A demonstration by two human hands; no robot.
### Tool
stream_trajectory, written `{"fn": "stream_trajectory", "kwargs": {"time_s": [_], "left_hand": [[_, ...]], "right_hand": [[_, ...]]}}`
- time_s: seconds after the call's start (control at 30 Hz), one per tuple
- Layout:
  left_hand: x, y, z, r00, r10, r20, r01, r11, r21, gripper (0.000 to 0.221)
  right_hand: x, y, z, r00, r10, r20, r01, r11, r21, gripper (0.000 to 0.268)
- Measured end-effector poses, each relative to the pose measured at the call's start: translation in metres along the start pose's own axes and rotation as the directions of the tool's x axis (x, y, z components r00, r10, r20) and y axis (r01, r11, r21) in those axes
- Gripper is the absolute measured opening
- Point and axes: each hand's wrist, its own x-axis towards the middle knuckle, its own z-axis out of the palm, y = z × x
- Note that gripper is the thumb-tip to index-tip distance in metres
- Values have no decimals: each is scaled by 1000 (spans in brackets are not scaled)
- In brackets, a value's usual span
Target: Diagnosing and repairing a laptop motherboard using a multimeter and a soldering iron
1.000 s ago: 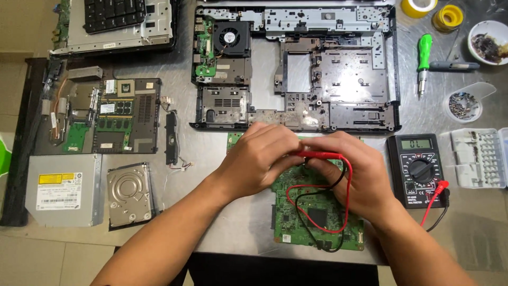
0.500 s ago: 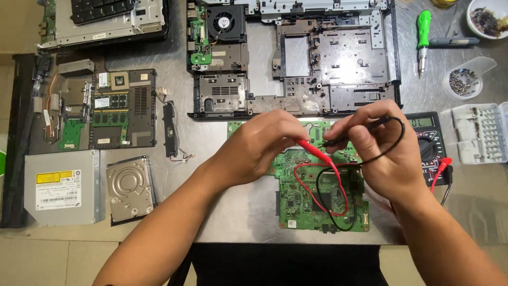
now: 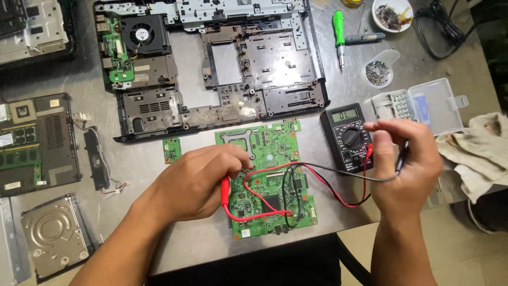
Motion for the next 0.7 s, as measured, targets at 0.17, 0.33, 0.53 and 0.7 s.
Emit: {"fn": "stream_trajectory", "kwargs": {"time_s": [0.17, 0.33, 0.53, 0.7], "left_hand": [[-1, -3, 0, 999, -38, -1, 38, 999, 5, 18], [-6, -7, -1, 995, -95, -7, 96, 995, 6, 22], [-9, -13, 1, 983, -170, -66, 168, 985, -29, 36], [-9, -12, 3, 987, -79, -137, 70, 996, -63, 24]], "right_hand": [[-6, 27, 3, 977, -21, 210, 78, 960, -267, 36], [-14, 36, 12, 961, -12, 277, 88, 961, -261, 45], [-21, 43, 14, 974, -70, 217, 138, 938, -317, 44], [-13, 34, 18, 973, -49, 225, 111, 956, -273, 44]]}}
